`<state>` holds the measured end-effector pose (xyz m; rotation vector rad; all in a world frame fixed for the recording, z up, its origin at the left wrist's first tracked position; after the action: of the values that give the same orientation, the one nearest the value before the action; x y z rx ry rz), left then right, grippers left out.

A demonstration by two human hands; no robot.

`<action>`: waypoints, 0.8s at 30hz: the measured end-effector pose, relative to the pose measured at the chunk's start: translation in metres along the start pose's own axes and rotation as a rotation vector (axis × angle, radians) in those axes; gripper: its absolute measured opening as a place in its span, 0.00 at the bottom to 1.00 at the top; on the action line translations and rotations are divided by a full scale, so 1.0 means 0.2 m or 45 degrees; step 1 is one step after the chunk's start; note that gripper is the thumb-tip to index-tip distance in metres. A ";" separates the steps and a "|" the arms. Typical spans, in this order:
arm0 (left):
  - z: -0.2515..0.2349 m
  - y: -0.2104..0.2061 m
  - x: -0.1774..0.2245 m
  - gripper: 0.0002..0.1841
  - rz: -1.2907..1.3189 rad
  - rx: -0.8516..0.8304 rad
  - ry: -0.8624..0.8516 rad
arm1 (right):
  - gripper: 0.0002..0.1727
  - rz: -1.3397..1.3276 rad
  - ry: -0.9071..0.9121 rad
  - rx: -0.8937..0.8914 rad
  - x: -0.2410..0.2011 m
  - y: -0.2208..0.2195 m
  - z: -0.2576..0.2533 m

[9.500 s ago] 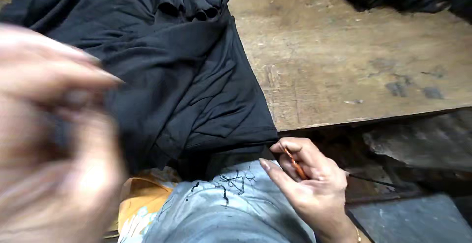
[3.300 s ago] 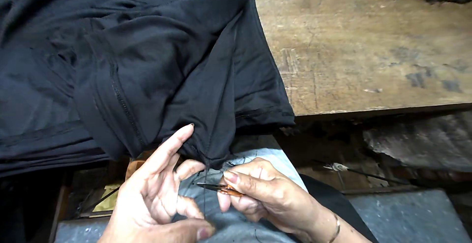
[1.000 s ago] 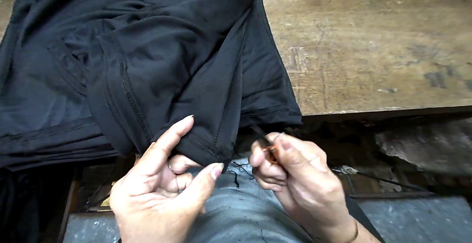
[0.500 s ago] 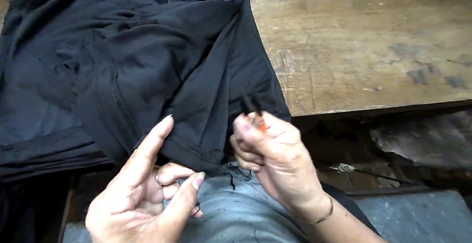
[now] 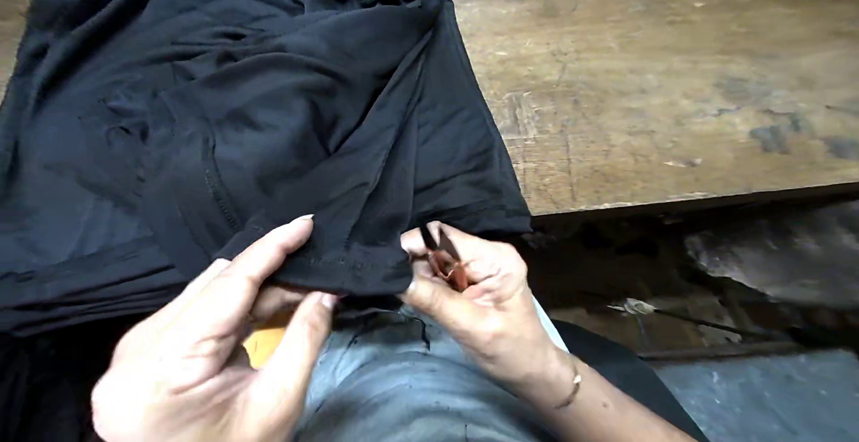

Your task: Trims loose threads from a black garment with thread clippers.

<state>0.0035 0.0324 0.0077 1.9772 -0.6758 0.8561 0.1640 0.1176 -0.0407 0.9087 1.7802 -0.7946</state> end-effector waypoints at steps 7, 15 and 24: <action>-0.16 -0.04 -0.11 0.17 0.111 -0.358 0.204 | 0.13 -0.708 -0.716 -0.147 0.21 0.01 0.06; -0.20 -0.08 -0.15 0.20 0.240 -0.404 0.342 | 0.12 -0.672 -0.776 -0.035 0.25 0.04 0.08; -0.22 -0.06 -0.13 0.13 0.411 -0.312 0.233 | 0.13 -0.801 -0.501 -0.333 0.12 0.08 0.14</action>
<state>-0.0186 0.0797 -0.0007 1.5732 -0.9591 1.0763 0.1829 0.1081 -0.0744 -0.0071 1.7614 -1.0148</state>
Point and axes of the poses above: each hand's wrist, its own z-axis away from the middle knuckle, its own y-axis out of the back of the hand, x = y × z, the point moved 10 cm from there along -z, towards the middle knuckle, and after that the axes turned 3 degrees about x, right-handed, at the moved point
